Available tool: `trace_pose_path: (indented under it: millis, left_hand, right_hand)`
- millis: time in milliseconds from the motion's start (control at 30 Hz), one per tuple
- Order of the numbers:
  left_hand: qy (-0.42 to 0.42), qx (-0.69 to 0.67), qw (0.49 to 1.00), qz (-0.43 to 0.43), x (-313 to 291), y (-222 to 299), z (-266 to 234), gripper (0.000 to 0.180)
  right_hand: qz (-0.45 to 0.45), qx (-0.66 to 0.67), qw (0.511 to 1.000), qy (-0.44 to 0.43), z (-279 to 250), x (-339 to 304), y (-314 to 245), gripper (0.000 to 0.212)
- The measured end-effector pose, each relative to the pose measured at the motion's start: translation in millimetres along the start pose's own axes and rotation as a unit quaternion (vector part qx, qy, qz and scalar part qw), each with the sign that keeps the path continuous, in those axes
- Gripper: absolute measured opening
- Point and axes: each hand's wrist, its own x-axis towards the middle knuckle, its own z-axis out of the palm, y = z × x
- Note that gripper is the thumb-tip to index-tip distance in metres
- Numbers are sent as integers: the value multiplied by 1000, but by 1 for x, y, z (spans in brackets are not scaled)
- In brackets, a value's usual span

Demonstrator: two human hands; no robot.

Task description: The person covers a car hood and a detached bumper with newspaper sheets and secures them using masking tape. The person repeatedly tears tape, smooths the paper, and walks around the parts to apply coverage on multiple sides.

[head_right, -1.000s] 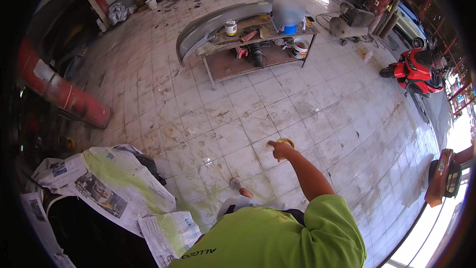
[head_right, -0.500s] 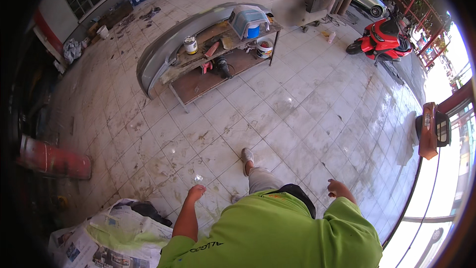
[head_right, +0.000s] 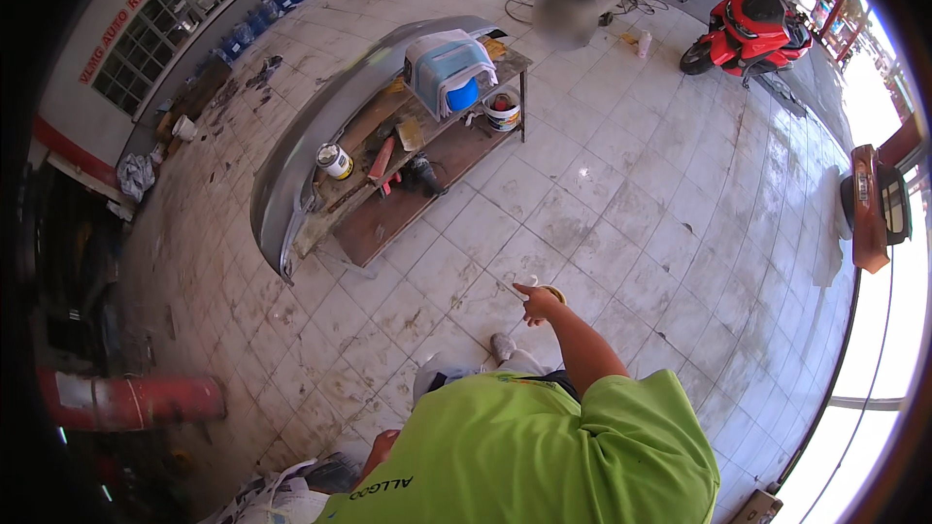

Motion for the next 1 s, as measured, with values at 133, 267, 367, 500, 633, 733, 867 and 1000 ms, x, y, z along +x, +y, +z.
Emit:
trace_pose_path:
  millis: [133, 267, 367, 500, 633, 733, 867, 1000]
  left_hand:
    - [-56, 27, 998, -6, 10, 46, 10, 32]
    - [-129, -76, 987, -55, 54, 106, 7, 32]
    - [-254, -246, 930, -98, 90, 178, -28, 34]
    - [-313, -357, 878, 66, 142, 389, -94, 34]
    - [64, -9, 975, 210, 258, 528, -110, 32]
    - [54, 25, 952, 300, 281, 640, -94, 36]
    - [-44, -9, 957, 287, 246, 737, -81, 37]
    - [41, -20, 970, 238, 233, 738, -66, 35]
  right_hand:
    - [-106, 18, 994, 14, -9, 38, -79, 37]
    - [-148, 52, 982, 101, -55, 74, -146, 28]
    - [-145, 136, 967, 159, -129, 109, -210, 29]
    - [-153, 209, 924, 281, -242, 157, -306, 29]
    - [-152, 145, 875, 436, -330, 196, -392, 37]
    - [-161, 82, 849, 496, -381, 229, -433, 44]
    - [-146, 37, 860, 487, -427, 266, -480, 57]
    - [-117, 37, 911, 393, -463, 306, -496, 47]
